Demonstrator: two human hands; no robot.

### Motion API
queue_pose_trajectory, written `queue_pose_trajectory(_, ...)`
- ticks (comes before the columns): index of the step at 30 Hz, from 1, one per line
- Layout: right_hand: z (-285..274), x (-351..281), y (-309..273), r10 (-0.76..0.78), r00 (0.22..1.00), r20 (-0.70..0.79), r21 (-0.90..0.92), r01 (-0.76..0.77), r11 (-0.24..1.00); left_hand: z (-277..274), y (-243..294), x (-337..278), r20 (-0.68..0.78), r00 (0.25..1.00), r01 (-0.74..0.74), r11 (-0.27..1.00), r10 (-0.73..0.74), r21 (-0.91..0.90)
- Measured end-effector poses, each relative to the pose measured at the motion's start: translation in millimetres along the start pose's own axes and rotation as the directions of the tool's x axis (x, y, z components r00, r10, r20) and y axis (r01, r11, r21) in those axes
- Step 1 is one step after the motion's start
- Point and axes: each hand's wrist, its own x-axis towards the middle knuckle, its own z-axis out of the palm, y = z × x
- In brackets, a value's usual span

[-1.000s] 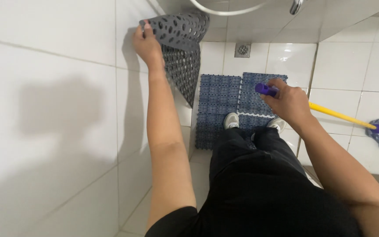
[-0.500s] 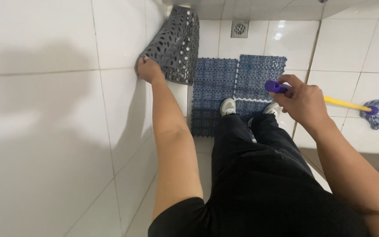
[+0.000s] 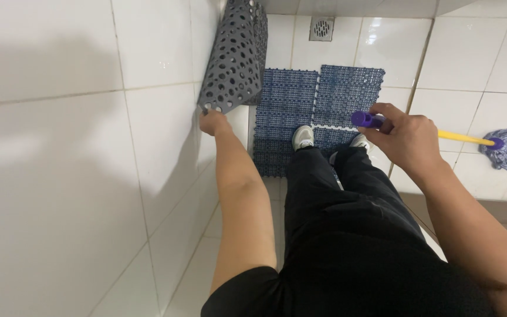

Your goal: Mopping the tiled floor of a bathroom and moving bath mats.

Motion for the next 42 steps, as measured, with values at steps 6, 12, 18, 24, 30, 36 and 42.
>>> queue_pose_trajectory(6, 11.7, 8.2, -6.9, -0.048, 0.999, 0.016, -0.054, 0.048, 0.997, 11.4, 2.8, -39.4, 0.016, 0.992, 0.127, 0.991, -0.126, -0.044)
queue_pose_trajectory(12, 2.0, 7.1, -10.4, -0.116, 0.991, -0.062, -0.099, 0.109, 0.989, 42.2, -50.3, -52.3, 0.202, 0.978, 0.048, 0.998, -0.053, 0.034)
queue_pose_trajectory(18, -2.0, -3.2, 29.3, -0.198, 0.926, -0.322, -0.017, 0.204, 0.979, 69.5, -69.2, -184.9, 0.718, 0.675, -0.316, 0.946, 0.172, 0.071)
queue_pose_trajectory(24, -37.9, -40.3, 56.6, -0.065, 0.888, -0.455, 0.267, 0.206, 0.941, 89.2, -90.0, -350.6, 0.931, -0.201, -0.686, 0.634, 0.305, -0.357)
queue_pose_trajectory(30, -66.8, -83.6, 114.1, -0.181, 0.737, -0.651, 0.151, 0.36, 0.92, 92.3, -123.2, -482.0, 0.779, -0.579, -0.292, 0.831, 0.241, -0.474)
queue_pose_trajectory(36, -107.7, -124.5, 154.9, -0.203, 0.666, -0.717, 0.13, 0.414, 0.901, 80.6, -128.9, -576.1, 0.639, -0.67, -0.191, 0.743, 0.378, -0.641)
queue_pose_trajectory(42, -142.0, -168.0, 207.9, -0.199, 0.555, -0.808, 0.077, 0.434, 0.898, 95.9, -129.5, -660.2, 0.433, -0.891, 0.014, 0.962, 0.136, -0.274)
